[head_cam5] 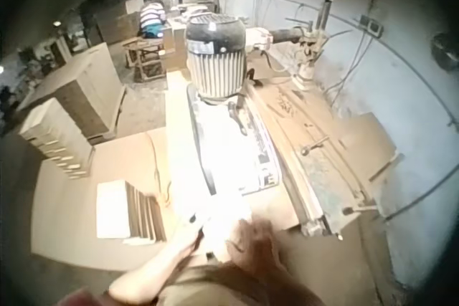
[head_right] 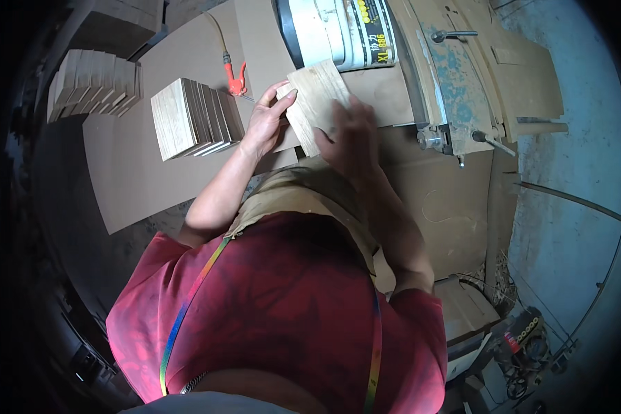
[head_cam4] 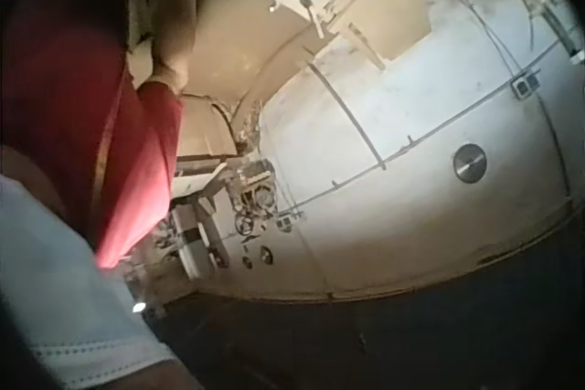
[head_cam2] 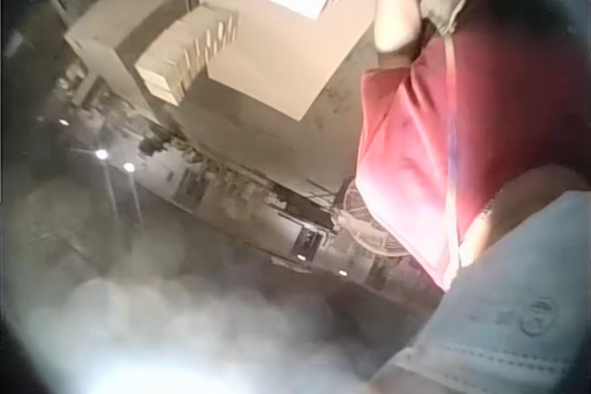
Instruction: Sanding the edges and surfaces of rectangular wooden blocks using a stationary belt sander.
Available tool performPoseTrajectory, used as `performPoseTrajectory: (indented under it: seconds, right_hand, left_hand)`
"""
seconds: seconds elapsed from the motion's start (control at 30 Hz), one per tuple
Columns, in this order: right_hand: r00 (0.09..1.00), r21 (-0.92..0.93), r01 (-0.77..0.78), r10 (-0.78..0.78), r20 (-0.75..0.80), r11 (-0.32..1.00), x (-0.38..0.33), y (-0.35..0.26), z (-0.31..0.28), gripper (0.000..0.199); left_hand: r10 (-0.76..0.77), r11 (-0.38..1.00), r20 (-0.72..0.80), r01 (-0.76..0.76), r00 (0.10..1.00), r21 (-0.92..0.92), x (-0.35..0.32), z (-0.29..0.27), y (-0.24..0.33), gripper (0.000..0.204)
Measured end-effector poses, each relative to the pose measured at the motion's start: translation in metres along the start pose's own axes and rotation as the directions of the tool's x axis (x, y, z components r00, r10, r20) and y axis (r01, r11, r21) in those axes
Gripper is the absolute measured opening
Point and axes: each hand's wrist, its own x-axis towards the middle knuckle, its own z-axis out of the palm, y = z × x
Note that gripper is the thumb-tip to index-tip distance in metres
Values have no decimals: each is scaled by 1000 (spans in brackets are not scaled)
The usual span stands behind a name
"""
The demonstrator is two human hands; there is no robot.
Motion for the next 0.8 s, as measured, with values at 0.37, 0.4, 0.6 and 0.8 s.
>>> performPoseTrajectory:
  seconds: [0.37, 0.4, 0.6, 0.8]
  right_hand:
    - [965, -422, -261, 241, -101, 869, -37, 130, 25, 54]
    - [971, -428, -236, 201, -126, 872, -32, 131, 30, 55]
    - [979, -509, -182, 108, -172, 842, -6, 136, 54, 60]
    - [983, -330, -118, 64, -172, 937, 54, 143, 58, 59]
  left_hand:
    - [-11, 1000, 106, 9, 994, 22, 2, -12, 5, 53]
    - [-15, 1000, 95, 13, 995, 20, 3, -10, 6, 53]
    - [0, 999, 34, -1, 999, 35, 5, -3, 3, 52]
    - [-28, 1000, -51, 28, 998, -4, 2, 4, 0, 48]
